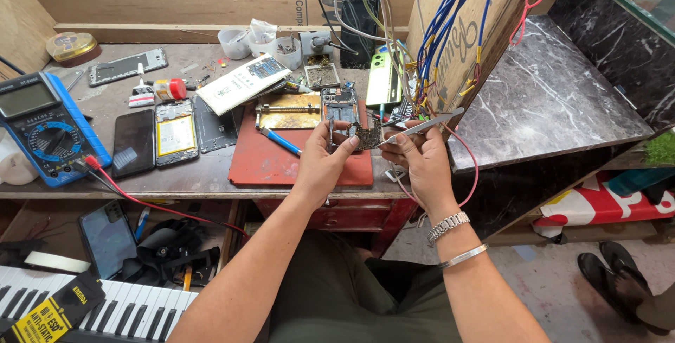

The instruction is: The person sits at a repair bench handling a disassembled phone motherboard, using tweezers to work on small components and repositioning the board. They reach for items on the cluttered bench and continue manipulating the board with the tweezers throughout the clip.

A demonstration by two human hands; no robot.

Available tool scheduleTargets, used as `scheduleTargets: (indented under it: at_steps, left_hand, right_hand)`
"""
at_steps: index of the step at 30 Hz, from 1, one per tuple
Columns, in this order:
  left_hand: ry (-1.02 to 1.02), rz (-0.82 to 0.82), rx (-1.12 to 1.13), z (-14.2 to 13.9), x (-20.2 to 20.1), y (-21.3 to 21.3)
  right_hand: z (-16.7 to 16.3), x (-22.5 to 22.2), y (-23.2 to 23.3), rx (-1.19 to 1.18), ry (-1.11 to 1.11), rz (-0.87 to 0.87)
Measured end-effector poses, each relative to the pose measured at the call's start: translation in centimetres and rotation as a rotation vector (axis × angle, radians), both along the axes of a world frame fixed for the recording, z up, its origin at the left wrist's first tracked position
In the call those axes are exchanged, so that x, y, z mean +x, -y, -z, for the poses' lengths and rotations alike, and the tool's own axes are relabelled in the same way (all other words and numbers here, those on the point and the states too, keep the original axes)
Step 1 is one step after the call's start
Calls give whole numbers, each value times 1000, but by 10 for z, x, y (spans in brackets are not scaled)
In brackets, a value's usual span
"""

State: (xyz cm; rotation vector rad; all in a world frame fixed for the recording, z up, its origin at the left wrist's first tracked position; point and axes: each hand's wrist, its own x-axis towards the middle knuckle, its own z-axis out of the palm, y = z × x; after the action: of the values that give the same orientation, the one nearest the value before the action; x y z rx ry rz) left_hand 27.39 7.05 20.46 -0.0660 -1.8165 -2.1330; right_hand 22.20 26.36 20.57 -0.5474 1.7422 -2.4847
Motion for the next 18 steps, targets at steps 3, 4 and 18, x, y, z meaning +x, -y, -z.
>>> scheduleTargets:
  at_steps: [3,4,18]
  left_hand:
    - [10,-5,-3,-1,0,0]
    - [10,-9,-2,-1,0,0]
    - [17,-11,-27,2,-2,1]
  right_hand:
    - [-2,1,1,-6,3,-3]
    - [-2,1,1,-10,3,-4]
    - [-1,2,2,10,18,-24]
